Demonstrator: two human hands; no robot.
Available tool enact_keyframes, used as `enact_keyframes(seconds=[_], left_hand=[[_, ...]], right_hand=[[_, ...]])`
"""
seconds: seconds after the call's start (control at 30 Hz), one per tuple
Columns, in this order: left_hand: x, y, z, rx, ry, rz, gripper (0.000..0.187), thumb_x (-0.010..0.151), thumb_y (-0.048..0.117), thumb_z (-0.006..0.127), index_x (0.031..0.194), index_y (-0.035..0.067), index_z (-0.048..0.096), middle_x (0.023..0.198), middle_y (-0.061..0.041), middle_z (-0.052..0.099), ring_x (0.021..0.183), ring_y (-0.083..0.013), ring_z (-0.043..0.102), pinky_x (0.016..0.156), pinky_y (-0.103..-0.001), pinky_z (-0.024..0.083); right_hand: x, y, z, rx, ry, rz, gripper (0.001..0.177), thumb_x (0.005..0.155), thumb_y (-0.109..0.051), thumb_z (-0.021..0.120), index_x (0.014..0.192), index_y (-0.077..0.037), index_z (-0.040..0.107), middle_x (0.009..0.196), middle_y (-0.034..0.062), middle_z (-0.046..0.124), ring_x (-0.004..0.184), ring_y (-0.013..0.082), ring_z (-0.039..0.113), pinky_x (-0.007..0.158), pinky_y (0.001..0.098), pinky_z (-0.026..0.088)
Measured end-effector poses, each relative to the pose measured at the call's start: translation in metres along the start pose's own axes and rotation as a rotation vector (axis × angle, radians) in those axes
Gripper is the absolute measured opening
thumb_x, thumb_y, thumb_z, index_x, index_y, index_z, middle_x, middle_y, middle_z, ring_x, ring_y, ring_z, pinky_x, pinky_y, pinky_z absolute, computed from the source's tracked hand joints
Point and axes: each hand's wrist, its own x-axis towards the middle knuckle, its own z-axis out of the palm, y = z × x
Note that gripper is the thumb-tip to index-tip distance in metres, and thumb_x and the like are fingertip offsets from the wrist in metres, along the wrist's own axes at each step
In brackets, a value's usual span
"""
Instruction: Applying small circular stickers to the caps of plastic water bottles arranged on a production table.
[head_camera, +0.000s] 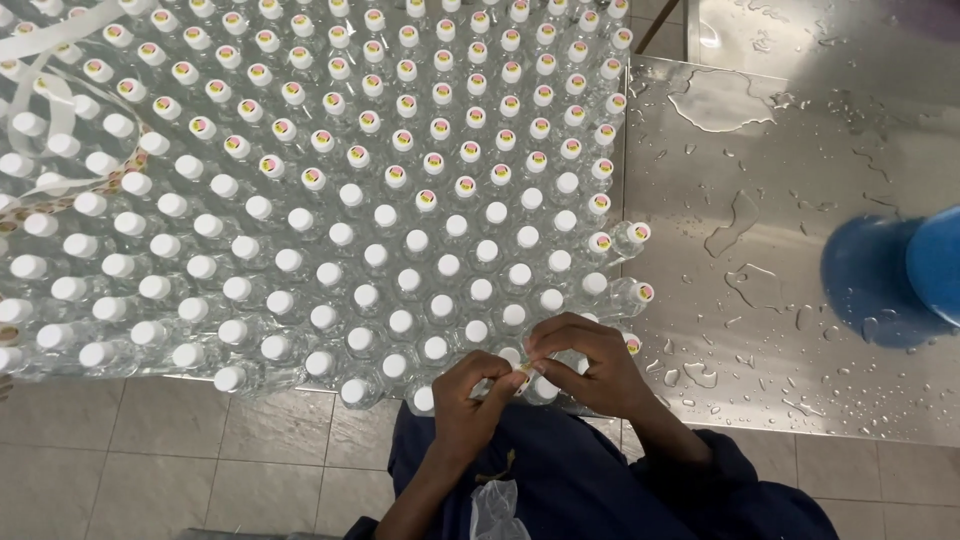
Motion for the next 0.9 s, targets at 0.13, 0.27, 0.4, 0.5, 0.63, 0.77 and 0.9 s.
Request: enact_keyframes(seconds=[0.13,0.27,0.4,0.5,0.63,0.77,0.9], left_hand=[[-0.009,-0.006,0.001,-0.008,-0.025,-0.102,0.025,0.096,0.029,0.081,0.079,0.01,0.077,0.078,-0.003,0.077,0.073,-0.0145,0.074,0.066,-0.031,0.058],[-0.016,-0.003,-0.001,-0.112,-0.089,-0.111,0.025,0.099,0.026,0.08,0.079,0.013,0.074,0.075,-0.001,0.074,0.066,-0.0107,0.066,0.06,-0.029,0.051],[-0.017,-0.006,-0.004,-0.085,-0.08,-0.142,0.028,0.098,0.031,0.08,0.077,0.012,0.074,0.073,-0.001,0.073,0.066,-0.0119,0.067,0.061,-0.031,0.051],[-0.016,-0.007,-0.005,-0.098,-0.071,-0.159,0.029,0.098,0.033,0.08,0.077,0.013,0.075,0.072,0.0,0.073,0.064,-0.0115,0.066,0.06,-0.03,0.05],[-0.017,-0.006,-0.004,-0.124,-0.089,-0.164,0.029,0.098,0.03,0.08,0.076,0.013,0.072,0.071,0.0,0.07,0.064,-0.0112,0.063,0.06,-0.03,0.049],[-0.018,-0.008,-0.004,-0.104,-0.121,-0.172,0.03,0.098,0.029,0.081,0.075,0.014,0.069,0.072,0.001,0.069,0.065,-0.0102,0.062,0.062,-0.03,0.048],[-0.018,-0.002,-0.003,-0.151,-0.235,-0.204,0.03,0.1,0.027,0.079,0.075,0.015,0.068,0.075,0.001,0.07,0.069,-0.011,0.065,0.064,-0.03,0.051]], right_hand=[[0.011,0.05,-0.035,-0.19,0.117,0.222,0.03,0.104,-0.038,0.065,0.11,-0.011,0.078,0.113,0.0107,0.081,0.102,0.0228,0.079,0.09,0.0407,0.063],[0.04,0.094,-0.067,-0.321,0.088,0.377,0.022,0.104,-0.036,0.066,0.101,-0.015,0.074,0.119,0.004,0.077,0.116,0.0216,0.072,0.102,0.0392,0.053],[0.048,0.124,-0.063,-0.426,-0.1,0.613,0.032,0.103,-0.045,0.064,0.101,-0.016,0.076,0.118,0.0003,0.075,0.101,0.0174,0.069,0.078,0.0348,0.053],[0.048,0.131,-0.062,-0.443,-0.101,0.582,0.033,0.102,-0.047,0.063,0.096,-0.017,0.074,0.114,-0.0013,0.076,0.102,0.0168,0.068,0.083,0.0356,0.051],[0.047,0.141,-0.059,-0.522,-0.093,0.561,0.031,0.103,-0.045,0.062,0.101,-0.018,0.077,0.113,-0.0016,0.076,0.101,0.0175,0.068,0.086,0.039,0.051],[0.049,0.141,-0.057,-0.605,-0.106,0.612,0.022,0.1,-0.04,0.068,0.104,-0.021,0.076,0.117,-0.0043,0.077,0.103,0.0179,0.068,0.086,0.0407,0.052],[0.054,0.131,-0.05,-0.629,-0.095,0.64,0.044,0.1,-0.05,0.067,0.133,-0.021,0.067,0.108,-0.0035,0.072,0.091,0.0209,0.065,0.075,0.0424,0.05]])
